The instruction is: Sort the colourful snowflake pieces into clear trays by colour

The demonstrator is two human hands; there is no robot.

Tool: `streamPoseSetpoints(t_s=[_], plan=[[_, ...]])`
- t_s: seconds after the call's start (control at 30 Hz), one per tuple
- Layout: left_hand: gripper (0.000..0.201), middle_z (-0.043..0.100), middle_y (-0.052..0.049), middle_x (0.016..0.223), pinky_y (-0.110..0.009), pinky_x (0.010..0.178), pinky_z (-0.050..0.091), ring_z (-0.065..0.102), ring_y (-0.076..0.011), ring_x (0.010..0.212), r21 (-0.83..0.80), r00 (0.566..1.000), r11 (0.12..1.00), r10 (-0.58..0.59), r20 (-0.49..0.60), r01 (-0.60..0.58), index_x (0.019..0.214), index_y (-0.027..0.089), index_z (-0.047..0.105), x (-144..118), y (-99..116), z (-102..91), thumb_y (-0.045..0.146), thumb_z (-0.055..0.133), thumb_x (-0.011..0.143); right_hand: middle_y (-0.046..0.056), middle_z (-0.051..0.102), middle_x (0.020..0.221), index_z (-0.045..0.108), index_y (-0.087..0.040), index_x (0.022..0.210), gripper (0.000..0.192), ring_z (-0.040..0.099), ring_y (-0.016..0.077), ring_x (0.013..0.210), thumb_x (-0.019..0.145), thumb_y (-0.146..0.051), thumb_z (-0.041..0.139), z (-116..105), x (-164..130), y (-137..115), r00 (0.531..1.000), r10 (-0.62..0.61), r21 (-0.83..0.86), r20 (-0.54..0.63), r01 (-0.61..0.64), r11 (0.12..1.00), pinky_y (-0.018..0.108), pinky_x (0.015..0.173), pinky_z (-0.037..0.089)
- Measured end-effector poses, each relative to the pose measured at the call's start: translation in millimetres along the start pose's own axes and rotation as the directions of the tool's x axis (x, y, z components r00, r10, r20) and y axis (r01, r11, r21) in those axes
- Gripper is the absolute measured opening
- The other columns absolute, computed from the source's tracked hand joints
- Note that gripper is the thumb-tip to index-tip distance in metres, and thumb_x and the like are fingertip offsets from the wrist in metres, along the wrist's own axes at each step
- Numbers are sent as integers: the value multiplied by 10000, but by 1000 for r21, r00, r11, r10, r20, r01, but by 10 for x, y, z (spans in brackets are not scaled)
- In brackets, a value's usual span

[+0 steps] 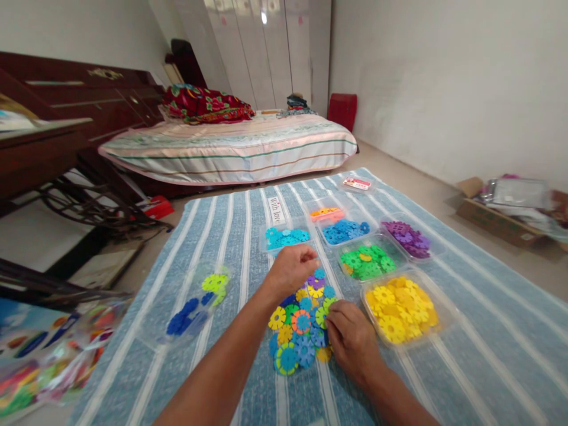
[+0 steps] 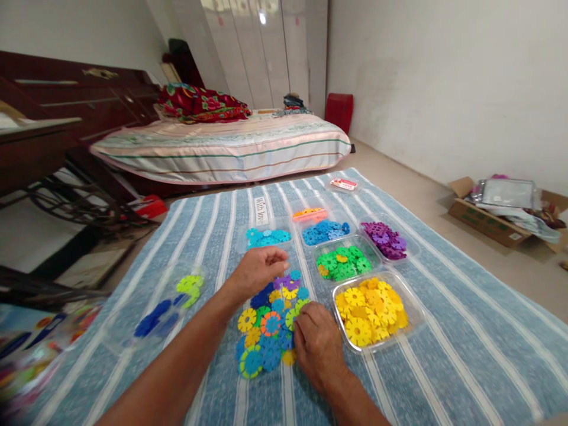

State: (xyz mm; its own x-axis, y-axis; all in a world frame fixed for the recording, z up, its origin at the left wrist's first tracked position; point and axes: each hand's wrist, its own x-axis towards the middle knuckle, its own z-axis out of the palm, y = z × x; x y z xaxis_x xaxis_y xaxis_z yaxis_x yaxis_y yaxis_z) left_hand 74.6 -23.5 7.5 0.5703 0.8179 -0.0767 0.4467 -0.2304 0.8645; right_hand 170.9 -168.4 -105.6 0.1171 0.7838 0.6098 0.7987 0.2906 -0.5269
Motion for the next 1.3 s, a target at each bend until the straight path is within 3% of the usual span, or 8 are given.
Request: streamPoseSetpoints(t_s=[0.17,0.27,0.4,0.7,1.0,1.13,1.23,1.3], plan=[[58,561,21,616,-230,550,322,534,-132,604,585,983,811,-106,151,-3,634,180,586,-375,-371,-238,155,533,636,77,610,866,611,-166,818,169,559,188,869,866,-93,467,-14,-7,-9,1000,18,-7,19,-18,1000,334,776,485],[74,587,3,719,-241,594,328,554,-151,681,717,978,696,-167,122,29,700,195,578,-579,-519,-318,167,527,655,75,615,868,614,-173,807,173,563,190,873,866,-102,467,-22,-4,-18,1000,18,-16,19,-18,1000,339,781,489],[84,574,-9,783,-246,630,341,557,-162,740,753,973,655,-209,100,63,752,207,567,-698,-596,-352,200,510,692,68,625,880,619,-188,804,178,574,184,877,866,-113,469,-26,4,-19,1000,9,-34,0,-9,999,336,790,496],[81,530,20,711,-229,567,298,505,-139,674,624,969,774,-221,112,104,699,190,534,-683,-677,-359,219,550,626,69,627,900,618,-188,817,166,575,182,887,865,-116,477,-30,-5,-2,1000,-4,-33,10,4,999,327,788,503],[131,474,63,521,-212,487,255,425,-100,516,314,953,932,-247,178,182,659,174,550,-645,-751,-451,300,517,640,67,621,873,619,-182,808,176,573,183,878,863,-103,471,-26,19,-13,1000,6,-27,12,-6,1000,324,789,490],[167,448,70,475,-207,456,252,391,-88,463,217,972,961,-201,123,172,660,172,572,-578,-572,-395,331,521,663,65,620,865,614,-186,806,186,572,182,860,860,-94,463,-27,35,-21,1000,4,-33,16,-4,999,317,764,490],[145,452,69,468,-199,448,282,410,-84,459,90,982,987,-141,128,130,656,165,600,-487,-302,-145,303,558,652,66,624,862,616,-185,820,193,570,182,842,858,-91,452,-22,32,-20,1000,4,-39,18,-4,999,313,742,487],[148,543,47,522,-200,484,358,489,-95,495,-73,972,992,-87,218,106,715,157,633,-417,-90,77,282,576,659,66,632,877,622,-187,878,190,567,187,836,858,-99,454,-17,24,-15,1000,14,-59,15,-13,998,317,731,483]])
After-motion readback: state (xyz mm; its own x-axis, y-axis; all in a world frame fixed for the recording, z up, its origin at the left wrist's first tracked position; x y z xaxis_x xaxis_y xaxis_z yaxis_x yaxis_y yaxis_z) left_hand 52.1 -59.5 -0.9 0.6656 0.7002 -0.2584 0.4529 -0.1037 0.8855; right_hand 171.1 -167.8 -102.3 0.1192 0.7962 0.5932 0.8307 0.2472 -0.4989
